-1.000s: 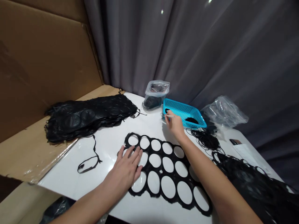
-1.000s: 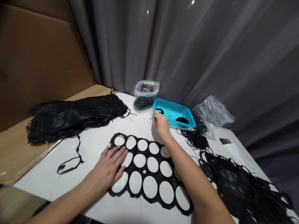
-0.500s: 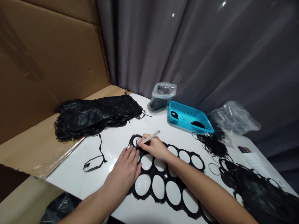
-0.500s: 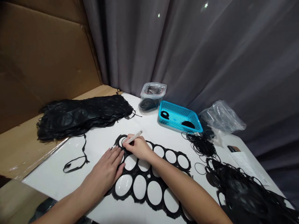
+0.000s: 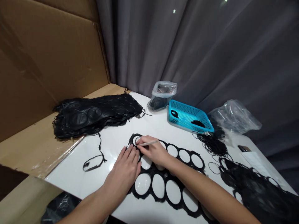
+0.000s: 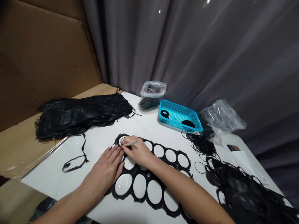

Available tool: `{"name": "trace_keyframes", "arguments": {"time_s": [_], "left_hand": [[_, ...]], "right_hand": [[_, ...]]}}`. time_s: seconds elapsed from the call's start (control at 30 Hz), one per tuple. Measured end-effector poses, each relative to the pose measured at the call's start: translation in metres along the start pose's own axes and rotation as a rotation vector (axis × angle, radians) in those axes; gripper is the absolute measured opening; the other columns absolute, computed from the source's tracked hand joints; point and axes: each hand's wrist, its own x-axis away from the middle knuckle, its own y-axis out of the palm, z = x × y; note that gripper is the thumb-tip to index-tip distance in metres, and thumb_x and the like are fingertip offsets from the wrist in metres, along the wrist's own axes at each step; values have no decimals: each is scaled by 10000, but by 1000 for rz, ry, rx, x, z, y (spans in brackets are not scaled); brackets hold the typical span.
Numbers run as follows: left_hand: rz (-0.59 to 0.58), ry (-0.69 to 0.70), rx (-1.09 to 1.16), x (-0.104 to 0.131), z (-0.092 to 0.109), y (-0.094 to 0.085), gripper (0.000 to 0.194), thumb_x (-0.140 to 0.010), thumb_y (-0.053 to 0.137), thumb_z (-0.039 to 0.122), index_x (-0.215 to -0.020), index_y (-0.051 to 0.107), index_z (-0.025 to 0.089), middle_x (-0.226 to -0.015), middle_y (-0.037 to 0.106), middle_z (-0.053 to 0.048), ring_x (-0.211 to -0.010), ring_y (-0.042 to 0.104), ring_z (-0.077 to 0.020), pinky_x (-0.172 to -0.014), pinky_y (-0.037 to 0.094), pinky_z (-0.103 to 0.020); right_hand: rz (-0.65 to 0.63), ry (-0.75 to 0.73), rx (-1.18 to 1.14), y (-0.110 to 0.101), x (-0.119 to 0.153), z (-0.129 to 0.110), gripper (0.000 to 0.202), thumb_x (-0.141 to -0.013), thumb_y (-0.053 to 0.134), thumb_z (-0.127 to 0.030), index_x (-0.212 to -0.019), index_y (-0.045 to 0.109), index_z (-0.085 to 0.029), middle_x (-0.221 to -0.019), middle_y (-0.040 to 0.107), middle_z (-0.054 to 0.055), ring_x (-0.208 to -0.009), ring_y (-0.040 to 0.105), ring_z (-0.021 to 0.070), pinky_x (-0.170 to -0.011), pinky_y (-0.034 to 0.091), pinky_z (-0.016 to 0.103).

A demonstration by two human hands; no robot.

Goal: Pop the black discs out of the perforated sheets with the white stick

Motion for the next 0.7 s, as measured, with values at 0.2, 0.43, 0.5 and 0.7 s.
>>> {"name": "trace_keyframes", "arguments": {"time_s": [0.2, 0.43, 0.5, 0.7], "left_hand": [[7, 5, 14, -1, -2, 4, 356, -968, 410, 174, -1144, 682, 24, -1159, 701, -199, -1166, 628, -347, -1046, 434, -494], [-41, -32, 28, 1, -4, 5, 361, -973, 424, 197, -1224, 652, 73, -1206, 694, -168, -1212, 600, -354, -1032, 438, -522], [-43, -39, 28, 1, -5, 4, 357, -975, 426, 209, -1227, 652, 97, -1214, 694, -154, -1204, 606, -347, -1029, 440, -524], [-3, -39, 21, -4, -15, 4, 365, -970, 406, 248, -1179, 669, 107, -1209, 690, -155, -1163, 608, -344, -1007, 439, -533]], "right_hand": [[-92, -221, 448, 3, -6, 2, 94, -960, 502, -175, -892, 564, -195, -884, 667, 67, -838, 557, 215, -772, 377, 329], [454, 55, 443, -62, -32, 42, 211, -971, 383, -214, -846, 552, -201, -857, 652, 87, -786, 575, 223, -742, 398, 318], [601, 103, 413, -89, -17, 46, 210, -966, 394, -260, -848, 559, -206, -873, 662, 83, -779, 590, 218, -737, 415, 316], [758, 434, 20, -160, 84, 52, 270, -822, 638, -434, -711, 521, -218, -756, 678, 50, -730, 648, 206, -667, 489, 299]]}}
